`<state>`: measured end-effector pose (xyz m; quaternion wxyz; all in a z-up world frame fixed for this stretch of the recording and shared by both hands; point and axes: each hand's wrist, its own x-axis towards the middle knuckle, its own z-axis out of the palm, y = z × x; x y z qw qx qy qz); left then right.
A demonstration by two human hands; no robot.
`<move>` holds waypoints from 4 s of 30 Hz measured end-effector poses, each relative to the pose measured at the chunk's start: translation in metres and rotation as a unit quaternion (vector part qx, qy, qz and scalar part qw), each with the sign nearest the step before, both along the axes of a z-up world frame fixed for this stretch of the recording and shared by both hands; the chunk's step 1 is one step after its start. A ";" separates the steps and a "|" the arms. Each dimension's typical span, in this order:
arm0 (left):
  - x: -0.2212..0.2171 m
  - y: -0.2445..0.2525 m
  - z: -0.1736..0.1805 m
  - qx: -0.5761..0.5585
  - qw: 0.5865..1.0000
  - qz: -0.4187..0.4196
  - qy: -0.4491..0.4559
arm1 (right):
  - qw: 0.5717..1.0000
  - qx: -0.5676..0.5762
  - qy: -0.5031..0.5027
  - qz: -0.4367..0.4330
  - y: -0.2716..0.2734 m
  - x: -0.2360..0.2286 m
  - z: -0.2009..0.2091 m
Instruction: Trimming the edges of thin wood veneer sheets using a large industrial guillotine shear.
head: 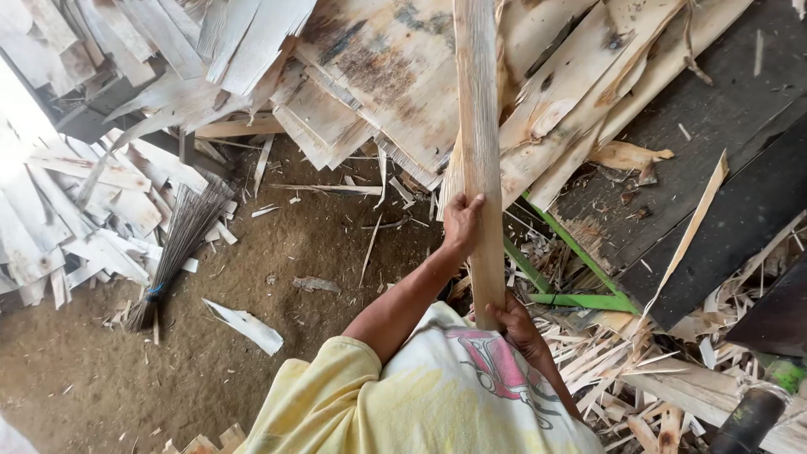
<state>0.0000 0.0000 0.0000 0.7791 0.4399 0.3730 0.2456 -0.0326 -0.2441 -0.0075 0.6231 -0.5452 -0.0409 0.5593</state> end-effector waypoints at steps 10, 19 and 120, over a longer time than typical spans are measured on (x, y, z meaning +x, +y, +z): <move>-0.037 0.025 -0.033 -0.129 0.991 0.020 0.019 | 0.995 -0.032 0.041 0.087 0.019 -0.039 0.033; -0.023 0.096 -0.004 0.105 0.983 -0.083 0.126 | 0.949 -0.175 -0.238 0.113 0.075 -0.033 -0.074; -0.097 0.263 -0.056 0.070 0.919 -0.370 0.116 | 0.657 -0.303 -0.686 -0.072 0.276 -0.009 0.017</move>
